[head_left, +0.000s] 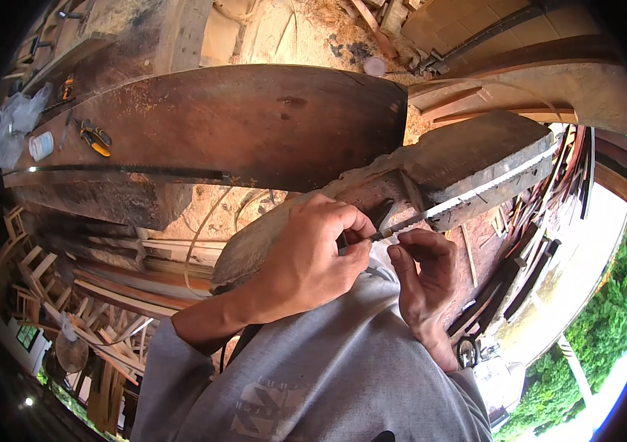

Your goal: The person cleans a small metal component, applies a substance from a container, and then heats the component using a handheld blowtorch.

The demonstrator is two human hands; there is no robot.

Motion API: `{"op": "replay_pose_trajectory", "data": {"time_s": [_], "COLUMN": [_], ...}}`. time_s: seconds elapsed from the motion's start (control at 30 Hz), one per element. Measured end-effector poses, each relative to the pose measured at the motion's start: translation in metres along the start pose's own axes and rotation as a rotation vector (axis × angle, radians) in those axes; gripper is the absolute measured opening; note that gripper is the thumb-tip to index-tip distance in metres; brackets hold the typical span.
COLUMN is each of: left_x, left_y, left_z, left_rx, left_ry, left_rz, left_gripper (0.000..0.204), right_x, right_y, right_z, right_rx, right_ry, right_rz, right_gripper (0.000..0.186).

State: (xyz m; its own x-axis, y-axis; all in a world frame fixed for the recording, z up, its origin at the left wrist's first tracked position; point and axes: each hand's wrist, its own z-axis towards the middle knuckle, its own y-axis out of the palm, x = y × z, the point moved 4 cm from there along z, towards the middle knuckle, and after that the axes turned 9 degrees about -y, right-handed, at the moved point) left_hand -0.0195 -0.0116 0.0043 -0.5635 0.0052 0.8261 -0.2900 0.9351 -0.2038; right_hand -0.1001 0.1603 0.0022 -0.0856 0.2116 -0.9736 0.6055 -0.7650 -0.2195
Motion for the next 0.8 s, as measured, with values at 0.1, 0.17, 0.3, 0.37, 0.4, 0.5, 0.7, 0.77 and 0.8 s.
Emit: {"op": "replay_pose_trajectory", "data": {"time_s": [0.1,0.17,0.3,0.37,0.4,0.5,0.7,0.77,0.8], "left_x": [-0.001,-0.001,-0.002,-0.002,-0.002,-0.002,0.000,0.001,-0.001], "left_y": [-0.001,-0.001,0.000,0.000,0.000,0.000,-0.001,-0.002,-0.002], "left_z": [0.000,0.001,0.001,0.001,0.001,0.002,0.002,0.002,0.002], "left_rx": [-0.012,-0.010,-0.004,-0.008,-0.007,0.000,0.025,0.014,0.014], "left_ry": [-0.043,0.039,0.043,0.056,0.054,0.064,0.011,0.014,0.014], "left_rz": [-0.026,0.014,0.008,0.017,0.016,0.026,-0.009,0.009,0.010], "left_gripper": [0.010,0.009,0.008,0.008,0.008,0.009,0.012,0.013,0.013], "right_x": [0.011,0.011,0.011,0.012,0.011,0.011,0.008,0.007,0.007], "right_y": [0.004,0.008,0.013,0.013,0.013,0.012,0.010,0.009,0.008], "right_z": [-0.002,-0.002,-0.004,-0.004,-0.003,-0.003,0.000,0.000,-0.001], "right_rx": [0.000,-0.001,0.079,0.086,0.083,0.097,0.124,0.121,0.111], "right_ry": [0.153,0.160,0.199,0.197,0.207,0.241,0.310,0.316,0.313], "right_rz": [0.150,0.195,0.335,0.341,0.355,0.376,0.357,0.337,0.326], "right_gripper": [0.023,0.022,0.021,0.020,0.020,0.021,0.021,0.022,0.022]}}
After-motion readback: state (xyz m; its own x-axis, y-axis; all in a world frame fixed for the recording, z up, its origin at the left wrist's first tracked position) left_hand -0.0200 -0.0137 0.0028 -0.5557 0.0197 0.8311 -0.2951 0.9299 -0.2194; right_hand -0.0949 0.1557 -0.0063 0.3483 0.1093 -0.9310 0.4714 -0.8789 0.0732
